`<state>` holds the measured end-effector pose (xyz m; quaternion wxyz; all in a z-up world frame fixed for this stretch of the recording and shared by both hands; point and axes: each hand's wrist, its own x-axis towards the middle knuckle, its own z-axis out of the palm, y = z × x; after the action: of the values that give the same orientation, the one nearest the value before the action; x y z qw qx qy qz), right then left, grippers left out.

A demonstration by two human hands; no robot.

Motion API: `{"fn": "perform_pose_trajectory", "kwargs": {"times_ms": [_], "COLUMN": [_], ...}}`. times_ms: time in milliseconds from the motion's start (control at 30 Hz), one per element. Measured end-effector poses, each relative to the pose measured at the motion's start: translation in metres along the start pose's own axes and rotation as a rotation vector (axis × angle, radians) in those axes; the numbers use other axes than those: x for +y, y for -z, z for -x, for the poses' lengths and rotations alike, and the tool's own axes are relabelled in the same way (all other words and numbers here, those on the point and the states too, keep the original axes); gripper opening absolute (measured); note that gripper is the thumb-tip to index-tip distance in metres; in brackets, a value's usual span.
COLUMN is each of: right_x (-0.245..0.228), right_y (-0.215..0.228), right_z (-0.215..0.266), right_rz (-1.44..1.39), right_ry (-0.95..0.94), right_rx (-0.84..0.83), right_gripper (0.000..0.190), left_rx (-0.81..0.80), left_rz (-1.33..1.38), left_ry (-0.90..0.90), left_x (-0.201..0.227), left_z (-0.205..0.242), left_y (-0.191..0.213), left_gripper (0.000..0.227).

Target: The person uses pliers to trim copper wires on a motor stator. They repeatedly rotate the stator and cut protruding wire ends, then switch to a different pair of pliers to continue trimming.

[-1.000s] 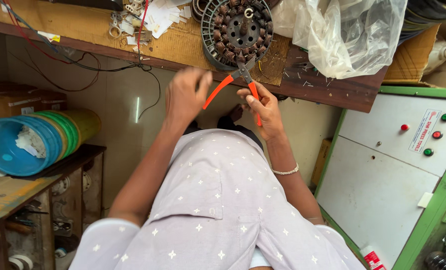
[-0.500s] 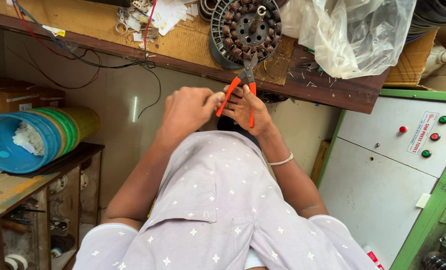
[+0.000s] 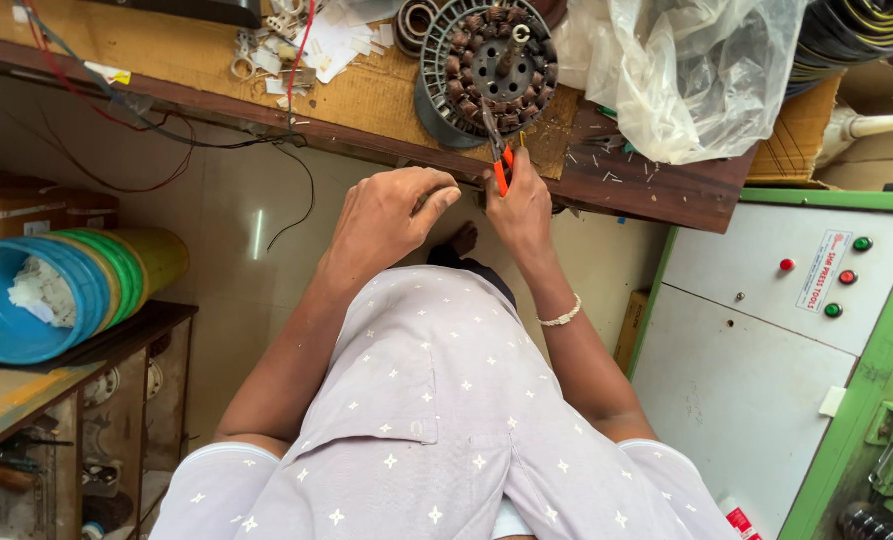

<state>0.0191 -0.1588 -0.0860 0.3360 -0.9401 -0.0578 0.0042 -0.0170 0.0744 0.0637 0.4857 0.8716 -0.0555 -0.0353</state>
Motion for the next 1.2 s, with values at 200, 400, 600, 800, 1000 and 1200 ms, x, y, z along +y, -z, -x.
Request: {"fn": "perform_pose_trajectory", "kwargs": {"times_ms": [200,400,600,800,1000,1200], "right_x": [-0.008,-0.026,-0.031,-0.026,-0.040,-0.046], "right_y": [0.034,0.038,0.048,0.078,0.076,0.073], "right_z": [0.022,0.035,0.036,0.043,0.044,0.024], "right_rz": [-0.707,-1.256,-0.798,-0.311,-0.798,-0.763], "right_ry": [-0.221,-0.468,-0.408,-0.120,-0.400,-0.497], "right_rx": [-0.029,0.077,0.213,0.201,-0.045,-0.135], "right_gripper": [0.037,0.050,0.045,0.032,0.033,0.033], "left_rx": [-0.089,-0.438,-0.303,-0.232,-0.182,-0.014], "left_rz": [0.179,0.771,0.592,0.378,-0.204,0.054], "left_ry": [0.062,0.463,0.185,0.120,0.011,-0.273], "left_x": [-0.040,-0.047,-0.044,-0.046,-0.029,-0.036], "left_z": [-0.020,-0.027,-0.014,-0.030,-0.031,-0.089], "left_y": [-0.046,-0.130,-0.160,-0.113,-0.042,-0.008], "left_gripper": [0.025,0.041,0.039,0.039,0.037,0.052]}}
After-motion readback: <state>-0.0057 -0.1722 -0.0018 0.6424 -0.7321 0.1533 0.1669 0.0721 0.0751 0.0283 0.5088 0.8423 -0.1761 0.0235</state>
